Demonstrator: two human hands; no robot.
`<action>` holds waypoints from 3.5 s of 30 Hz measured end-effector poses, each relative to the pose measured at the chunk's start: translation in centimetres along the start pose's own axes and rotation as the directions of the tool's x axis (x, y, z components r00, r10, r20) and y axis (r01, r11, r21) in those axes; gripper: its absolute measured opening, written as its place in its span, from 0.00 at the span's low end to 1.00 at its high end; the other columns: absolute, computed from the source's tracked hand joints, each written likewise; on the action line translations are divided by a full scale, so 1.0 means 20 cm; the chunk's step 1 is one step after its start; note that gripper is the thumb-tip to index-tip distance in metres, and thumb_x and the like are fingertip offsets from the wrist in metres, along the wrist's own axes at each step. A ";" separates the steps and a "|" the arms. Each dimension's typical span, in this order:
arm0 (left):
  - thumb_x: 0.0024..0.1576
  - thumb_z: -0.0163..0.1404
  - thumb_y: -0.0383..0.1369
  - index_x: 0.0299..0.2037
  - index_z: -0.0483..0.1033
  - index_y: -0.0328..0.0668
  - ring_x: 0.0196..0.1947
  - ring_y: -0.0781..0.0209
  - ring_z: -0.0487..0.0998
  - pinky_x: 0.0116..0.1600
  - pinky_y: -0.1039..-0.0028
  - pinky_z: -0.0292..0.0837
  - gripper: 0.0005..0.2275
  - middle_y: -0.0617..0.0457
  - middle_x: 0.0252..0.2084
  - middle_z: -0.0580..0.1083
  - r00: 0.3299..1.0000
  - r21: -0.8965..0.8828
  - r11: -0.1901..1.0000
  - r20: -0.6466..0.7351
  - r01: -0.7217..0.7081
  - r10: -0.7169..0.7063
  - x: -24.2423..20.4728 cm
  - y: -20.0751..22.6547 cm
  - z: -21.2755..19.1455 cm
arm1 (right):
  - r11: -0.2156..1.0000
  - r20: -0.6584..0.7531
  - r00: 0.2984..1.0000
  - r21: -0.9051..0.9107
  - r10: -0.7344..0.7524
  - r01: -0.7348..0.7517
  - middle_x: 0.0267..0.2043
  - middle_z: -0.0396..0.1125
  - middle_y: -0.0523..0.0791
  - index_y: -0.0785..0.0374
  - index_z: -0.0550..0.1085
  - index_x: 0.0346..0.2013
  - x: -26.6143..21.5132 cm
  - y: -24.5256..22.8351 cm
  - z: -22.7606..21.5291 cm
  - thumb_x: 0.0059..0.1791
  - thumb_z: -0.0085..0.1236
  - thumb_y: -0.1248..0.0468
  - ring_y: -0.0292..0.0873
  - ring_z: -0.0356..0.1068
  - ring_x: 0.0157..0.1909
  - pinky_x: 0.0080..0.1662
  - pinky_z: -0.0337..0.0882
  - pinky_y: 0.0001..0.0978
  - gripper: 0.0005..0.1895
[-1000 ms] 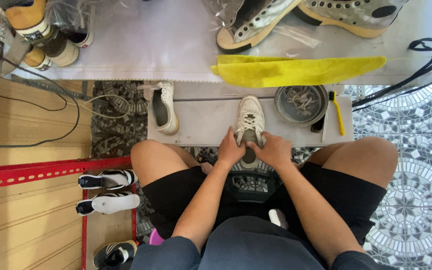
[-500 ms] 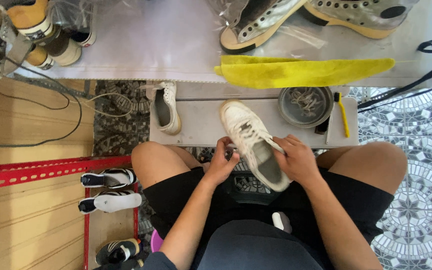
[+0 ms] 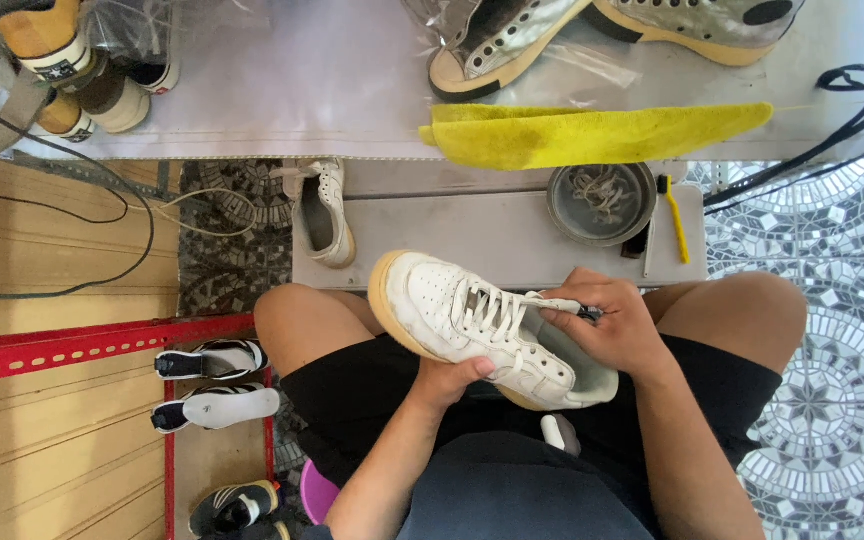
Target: The person laces a white sneaker by threading a white shoelace through the eyelets. They pull the laces to tighten them and tie a knot at the top of the shoe.
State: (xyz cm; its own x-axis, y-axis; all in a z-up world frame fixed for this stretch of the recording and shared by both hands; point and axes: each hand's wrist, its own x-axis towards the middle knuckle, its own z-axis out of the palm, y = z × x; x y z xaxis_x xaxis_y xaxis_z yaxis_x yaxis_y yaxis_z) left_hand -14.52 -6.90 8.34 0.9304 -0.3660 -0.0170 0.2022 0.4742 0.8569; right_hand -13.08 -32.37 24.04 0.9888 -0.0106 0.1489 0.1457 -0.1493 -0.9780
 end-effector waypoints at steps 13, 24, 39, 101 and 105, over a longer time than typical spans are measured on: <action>0.51 0.72 0.28 0.76 0.64 0.35 0.71 0.46 0.71 0.74 0.43 0.69 0.41 0.36 0.75 0.69 0.999 0.158 0.987 -0.014 -0.038 0.041 -0.20 0.13 0.00 | 0.986 0.016 0.988 0.072 -0.150 0.149 0.28 0.76 0.50 0.65 0.89 0.43 0.03 -0.06 0.05 0.50 0.74 0.70 0.45 0.72 0.31 0.42 0.74 0.39 0.07; 0.49 0.75 0.37 0.75 0.63 0.41 0.70 0.48 0.74 0.79 0.49 0.70 0.44 0.44 0.69 0.71 0.910 0.108 0.908 0.137 -0.406 0.391 -0.08 0.64 0.36 | 0.991 0.186 0.977 -0.062 -0.109 0.122 0.34 0.73 0.52 0.64 0.84 0.56 -0.03 -0.31 -0.16 0.52 0.56 0.30 0.48 0.72 0.38 0.46 0.74 0.48 0.41; 0.74 0.53 0.37 0.66 0.60 0.46 0.57 0.40 0.82 0.72 0.36 0.78 0.17 0.43 0.59 0.74 0.598 0.362 0.487 0.332 -0.795 0.729 -0.10 0.79 0.39 | 0.911 0.063 0.991 -0.391 -0.118 0.133 0.40 0.76 0.44 0.59 0.86 0.42 -0.10 -0.44 -0.42 0.54 0.67 0.67 0.42 0.72 0.45 0.54 0.70 0.35 0.04; 0.56 0.60 0.32 0.68 0.76 0.35 0.62 0.47 0.81 0.69 0.58 0.78 0.27 0.40 0.62 0.81 0.748 -0.418 0.839 -0.415 0.348 -0.517 0.21 -0.02 -0.11 | 0.720 -0.447 0.856 -0.501 0.258 -0.479 0.39 0.79 0.42 0.60 0.88 0.40 -0.20 -0.36 -0.50 0.54 0.81 0.60 0.33 0.66 0.35 0.43 0.65 0.29 0.09; 0.57 0.51 0.50 0.65 0.79 0.40 0.54 0.41 0.84 0.65 0.47 0.78 0.29 0.40 0.54 0.83 0.661 -0.511 0.685 -0.267 0.520 -0.701 0.31 -0.03 -0.12 | 0.686 -0.452 0.841 -0.512 0.297 -0.517 0.45 0.81 0.45 0.61 0.89 0.42 -0.28 -0.42 -0.54 0.53 0.80 0.62 0.36 0.76 0.48 0.53 0.72 0.29 0.07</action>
State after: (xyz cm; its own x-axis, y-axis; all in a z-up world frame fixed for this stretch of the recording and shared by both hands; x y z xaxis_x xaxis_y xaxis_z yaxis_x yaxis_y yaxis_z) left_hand -8.23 -7.54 6.42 0.5550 -0.3609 -0.7495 0.7781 0.5438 0.3143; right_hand -20.09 -41.71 32.91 0.8604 -0.4998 -0.0993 -0.4280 -0.6030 -0.6732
